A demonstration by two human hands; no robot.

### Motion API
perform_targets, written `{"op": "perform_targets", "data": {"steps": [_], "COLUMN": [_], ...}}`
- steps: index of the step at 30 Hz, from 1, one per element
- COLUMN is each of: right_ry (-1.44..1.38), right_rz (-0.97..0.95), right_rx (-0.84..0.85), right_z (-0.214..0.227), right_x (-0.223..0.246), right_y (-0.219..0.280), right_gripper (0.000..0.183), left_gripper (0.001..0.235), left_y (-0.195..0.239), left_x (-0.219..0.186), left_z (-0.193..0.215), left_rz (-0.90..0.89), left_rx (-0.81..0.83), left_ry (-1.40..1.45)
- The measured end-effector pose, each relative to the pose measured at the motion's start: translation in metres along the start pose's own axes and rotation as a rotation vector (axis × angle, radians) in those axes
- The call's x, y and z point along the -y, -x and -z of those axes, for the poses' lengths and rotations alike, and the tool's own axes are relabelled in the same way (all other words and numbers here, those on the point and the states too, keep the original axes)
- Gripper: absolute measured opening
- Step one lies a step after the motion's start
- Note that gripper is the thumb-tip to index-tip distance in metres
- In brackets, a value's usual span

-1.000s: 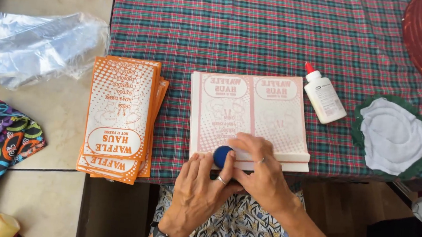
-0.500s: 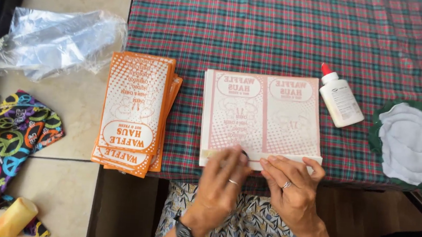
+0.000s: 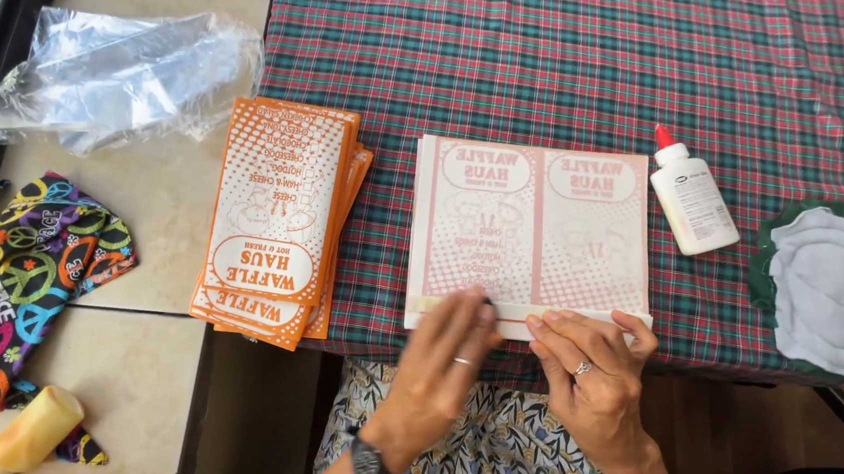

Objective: Folding and gluing the bottom of paper bags to manually assemble them.

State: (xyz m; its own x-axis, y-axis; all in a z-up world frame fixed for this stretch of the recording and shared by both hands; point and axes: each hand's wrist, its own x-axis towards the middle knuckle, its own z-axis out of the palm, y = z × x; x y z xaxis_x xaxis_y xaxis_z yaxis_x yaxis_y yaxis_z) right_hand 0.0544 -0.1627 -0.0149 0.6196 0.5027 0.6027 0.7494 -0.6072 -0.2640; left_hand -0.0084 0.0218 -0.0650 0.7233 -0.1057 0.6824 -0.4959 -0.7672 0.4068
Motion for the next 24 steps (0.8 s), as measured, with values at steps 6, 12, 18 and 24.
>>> {"op": "perform_targets", "data": {"steps": [6,12,18,24], "right_ry": [-0.026,0.004,-0.036,0.010], "right_rz": [-0.005,0.003,-0.012,0.013], "right_rx": [-0.013,0.015,-0.011,0.019], "right_z": [-0.004,0.001,-0.003,0.004], "right_x": [-0.003,0.000,-0.003,-0.001], "right_y": [0.004,-0.003,0.001,-0.006], "right_gripper": [0.016,0.014,0.015,0.016], "left_gripper": [0.031,0.080,0.035,0.039], "left_y": [-0.015,-0.004,-0.012,-0.044], "left_x": [0.027,-0.001,0.026,-0.019], "left_z": [0.062,-0.009,0.063,0.025], "left_rz": [0.221,-0.004,0.259,0.018], "left_rx": [-0.194,-0.011,-0.133,0.027], "left_ry": [-0.169,-0.023,-0.223,0.004]}}
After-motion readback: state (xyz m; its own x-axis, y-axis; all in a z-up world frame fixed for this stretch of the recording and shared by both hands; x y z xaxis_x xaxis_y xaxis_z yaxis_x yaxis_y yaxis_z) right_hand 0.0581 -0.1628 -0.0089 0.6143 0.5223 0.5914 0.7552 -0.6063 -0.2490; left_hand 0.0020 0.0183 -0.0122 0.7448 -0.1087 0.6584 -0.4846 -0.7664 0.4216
